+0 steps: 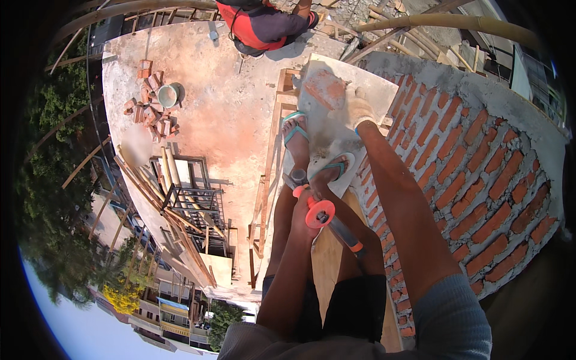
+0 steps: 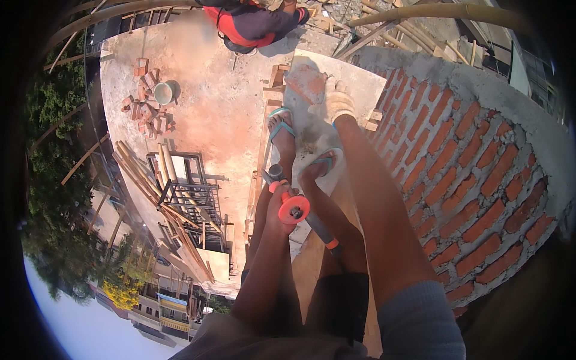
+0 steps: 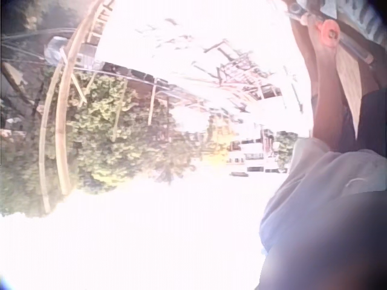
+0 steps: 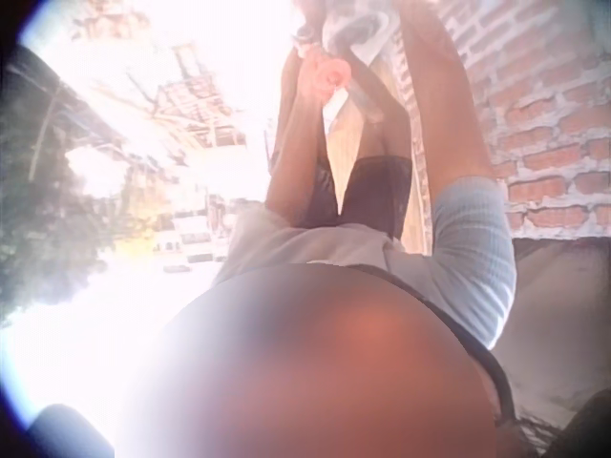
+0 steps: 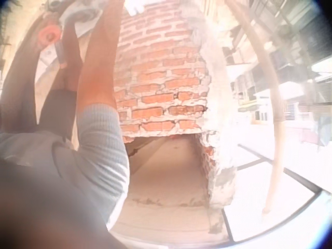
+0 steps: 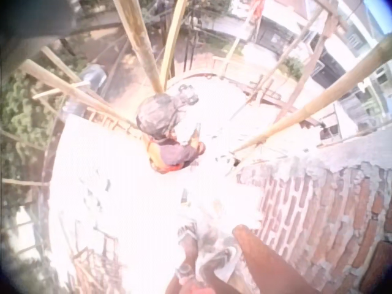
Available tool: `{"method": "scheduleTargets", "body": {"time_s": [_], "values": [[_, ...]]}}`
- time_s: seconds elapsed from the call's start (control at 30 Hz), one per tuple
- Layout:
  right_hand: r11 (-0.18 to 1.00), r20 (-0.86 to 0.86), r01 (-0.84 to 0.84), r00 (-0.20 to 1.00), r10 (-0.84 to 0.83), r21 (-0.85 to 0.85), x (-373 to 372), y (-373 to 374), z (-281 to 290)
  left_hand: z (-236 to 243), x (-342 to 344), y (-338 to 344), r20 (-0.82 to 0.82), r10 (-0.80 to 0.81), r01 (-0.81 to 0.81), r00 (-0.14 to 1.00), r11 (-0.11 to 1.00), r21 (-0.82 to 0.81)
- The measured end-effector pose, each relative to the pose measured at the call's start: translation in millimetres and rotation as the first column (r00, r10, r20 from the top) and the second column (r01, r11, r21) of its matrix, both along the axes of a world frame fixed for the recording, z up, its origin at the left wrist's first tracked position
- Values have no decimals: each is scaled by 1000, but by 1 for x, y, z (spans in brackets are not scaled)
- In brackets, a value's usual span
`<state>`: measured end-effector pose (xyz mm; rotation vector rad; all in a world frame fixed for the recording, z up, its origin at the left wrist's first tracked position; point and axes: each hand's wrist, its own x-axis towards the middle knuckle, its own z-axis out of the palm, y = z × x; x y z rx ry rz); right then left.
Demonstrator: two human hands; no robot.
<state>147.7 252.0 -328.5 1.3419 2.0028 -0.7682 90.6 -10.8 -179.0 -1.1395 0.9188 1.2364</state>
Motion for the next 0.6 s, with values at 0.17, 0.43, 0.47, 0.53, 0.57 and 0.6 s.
{"method": "scheduleTargets", "body": {"time_s": [0.17, 0.43, 0.47, 0.53, 0.57, 0.6], "values": [[922, -69, -307, 941, 331, 235, 11, -8, -68, 8, -8, 11, 26, -22, 22, 999, 1000, -13], [957, 24, -149, 989, 148, 249, 37, -16, -80, 13, -17, 22, 14, -68, 68, 998, 997, -30], [972, 6, -52, 999, 52, 229, 38, -19, -75, 12, -16, 19, 15, -90, 90, 996, 995, -38], [983, -38, 26, 999, -19, 182, 40, -35, -59, 5, -10, 12, -38, -85, 83, 996, 996, -43], [992, -38, 29, 999, -24, 123, 43, -44, -48, 0, -5, 8, -63, -81, 79, 995, 996, -39], [995, -10, 92, 996, -92, -30, 45, -54, -36, -6, -1, 3, -61, -68, 69, 996, 998, 9]]}}
